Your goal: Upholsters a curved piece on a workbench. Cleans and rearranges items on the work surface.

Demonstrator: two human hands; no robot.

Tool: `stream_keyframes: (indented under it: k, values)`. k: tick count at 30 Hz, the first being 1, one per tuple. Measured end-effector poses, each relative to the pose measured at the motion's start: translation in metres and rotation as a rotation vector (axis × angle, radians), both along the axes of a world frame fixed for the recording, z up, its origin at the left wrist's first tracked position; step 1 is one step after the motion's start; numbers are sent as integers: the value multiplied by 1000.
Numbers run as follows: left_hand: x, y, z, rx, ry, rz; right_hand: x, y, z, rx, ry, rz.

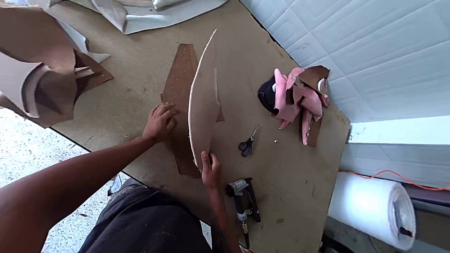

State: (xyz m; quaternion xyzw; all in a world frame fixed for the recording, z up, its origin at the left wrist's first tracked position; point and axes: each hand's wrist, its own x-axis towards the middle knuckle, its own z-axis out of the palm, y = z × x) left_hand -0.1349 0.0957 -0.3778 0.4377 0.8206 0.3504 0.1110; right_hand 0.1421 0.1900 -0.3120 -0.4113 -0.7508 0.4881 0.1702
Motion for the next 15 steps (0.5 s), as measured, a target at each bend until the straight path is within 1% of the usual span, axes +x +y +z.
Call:
stream_keyframes:
  k: [1, 3, 4, 6, 9, 10, 13, 15]
  values:
    - [-1, -16, -2, -19, 11, -4, -8, -1, -9, 19, -49, 3]
    - [-1, -44, -7, -31, 36, -50, -15, 0, -22, 59, -230, 24]
    - [-2, -55, -10, -30, 54, -86, -17, 2, -24, 84, -329, 47]
    - [-6, -77, -19, -16, 104, -159, -20, 2, -20, 142, -414, 42]
    - [-5, -82, -23, -22, 168, -196, -23, -8, -19, 247, -400, 26]
    - [-5, -82, -21, -27, 171, -191, -26, -13, -23, 265, -401, 27]
    - [-7, -83, -19, -21, 172, -187, -38, -25, -55, 302, -350, -26]
    - [-6, -85, -20, -30, 173, -197, -39, -27, -60, 359, -291, -52]
